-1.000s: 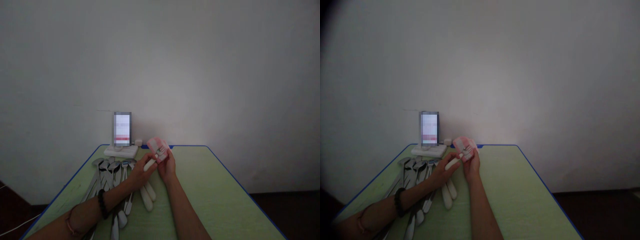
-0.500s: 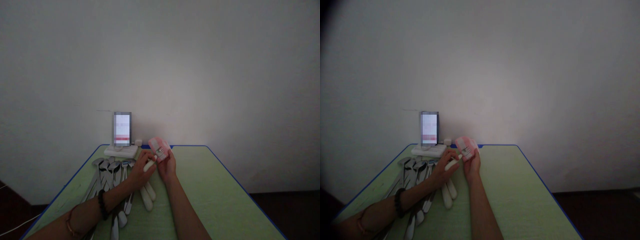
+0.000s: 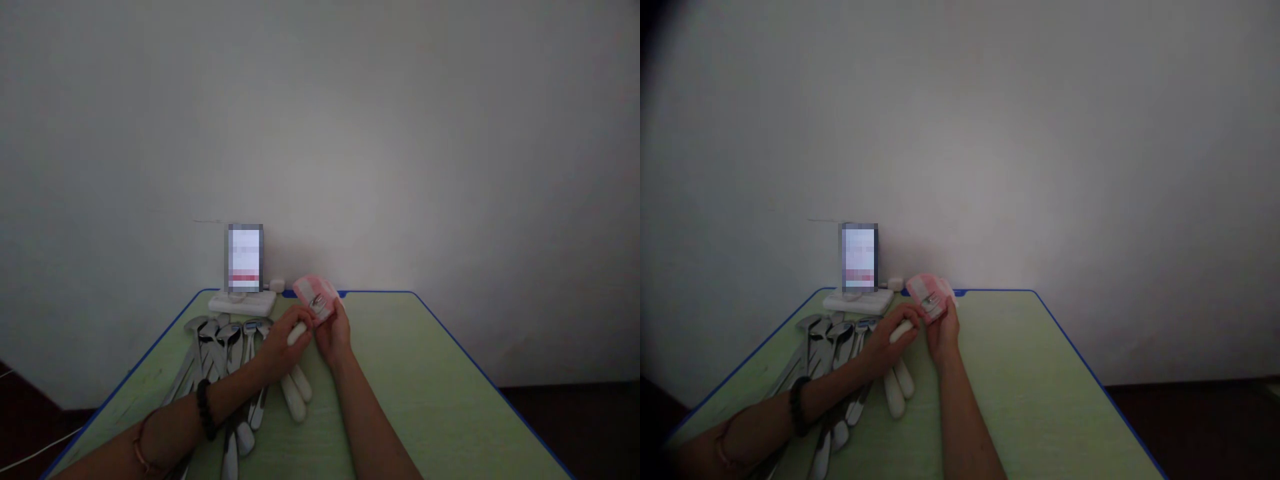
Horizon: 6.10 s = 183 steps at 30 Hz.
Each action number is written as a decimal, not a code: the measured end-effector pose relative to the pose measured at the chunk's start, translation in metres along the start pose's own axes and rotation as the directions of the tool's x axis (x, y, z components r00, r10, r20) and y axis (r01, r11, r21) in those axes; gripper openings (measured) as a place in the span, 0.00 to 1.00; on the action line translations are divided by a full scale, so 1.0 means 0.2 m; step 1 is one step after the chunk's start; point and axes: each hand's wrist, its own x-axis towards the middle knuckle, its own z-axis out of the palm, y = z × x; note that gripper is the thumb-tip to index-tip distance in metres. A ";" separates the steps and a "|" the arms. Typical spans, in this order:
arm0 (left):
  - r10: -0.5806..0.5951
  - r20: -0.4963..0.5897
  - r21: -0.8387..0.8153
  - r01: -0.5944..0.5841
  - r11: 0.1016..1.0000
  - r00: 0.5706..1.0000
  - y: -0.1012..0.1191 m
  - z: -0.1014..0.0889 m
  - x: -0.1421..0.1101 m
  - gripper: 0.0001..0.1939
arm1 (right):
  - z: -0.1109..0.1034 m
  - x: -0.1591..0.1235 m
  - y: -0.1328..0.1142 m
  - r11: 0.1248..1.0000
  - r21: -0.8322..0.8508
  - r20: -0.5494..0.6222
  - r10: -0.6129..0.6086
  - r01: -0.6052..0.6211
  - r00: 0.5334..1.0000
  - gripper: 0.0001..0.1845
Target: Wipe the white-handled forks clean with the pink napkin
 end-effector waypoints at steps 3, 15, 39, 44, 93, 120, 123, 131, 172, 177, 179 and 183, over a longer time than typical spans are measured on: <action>0.011 -0.005 0.008 -0.011 1.000 1.000 0.01 0.00 0.00 0.04 | 0.02 -0.01 -0.01 1.000 0.008 -0.037 0.012 -0.012 0.999 0.18; 0.007 -0.003 -0.005 -0.007 1.000 1.000 0.01 0.00 0.00 0.04 | 0.03 -0.01 -0.02 1.000 0.006 -0.004 0.025 -0.025 1.000 0.18; 0.027 -0.027 0.021 -0.027 0.999 0.999 0.01 0.00 0.01 0.04 | 0.07 -0.03 -0.03 0.997 -0.044 -0.051 0.059 -0.061 0.997 0.15; 0.009 -0.036 -0.004 -0.010 1.000 0.999 0.01 0.00 0.00 0.04 | 0.03 -0.02 -0.02 1.000 -0.010 -0.073 0.023 -0.024 0.997 0.14; 0.023 0.008 0.021 -0.023 1.000 1.000 0.00 0.00 -0.01 0.06 | -0.02 0.02 -0.02 0.999 0.025 -0.100 -0.029 0.032 0.995 0.12; 0.091 0.021 0.004 -0.091 0.996 0.996 0.00 0.00 0.00 0.07 | 0.04 -0.02 -0.05 1.000 0.027 -0.071 -0.007 0.009 0.997 0.11; 0.085 0.028 0.006 -0.085 0.996 0.996 0.00 0.00 0.00 0.07 | 0.05 -0.02 -0.05 1.000 0.029 -0.065 -0.002 0.004 0.998 0.12; 0.075 0.028 0.006 -0.075 0.997 0.997 0.00 0.00 0.00 0.07 | 0.04 -0.02 -0.04 0.999 0.029 -0.092 0.026 -0.023 0.995 0.11; 0.062 0.021 0.010 -0.062 0.998 0.998 0.00 0.00 0.01 0.06 | 0.06 -0.04 -0.04 0.999 -0.038 -0.070 -0.003 0.000 0.998 0.07; 0.067 0.025 0.012 -0.067 0.998 0.997 0.00 0.01 0.01 0.07 | 0.06 -0.04 -0.04 1.000 -0.023 -0.038 -0.009 0.008 0.999 0.10; 0.065 0.031 0.021 -0.066 0.998 0.997 0.00 0.01 0.01 0.07 | 0.06 -0.03 -0.04 0.999 -0.032 -0.028 -0.008 0.007 1.000 0.10; 0.056 0.048 0.026 -0.057 0.998 0.997 0.00 0.01 0.00 0.07 | 0.04 -0.02 -0.03 0.998 -0.070 0.001 0.010 -0.010 1.000 0.08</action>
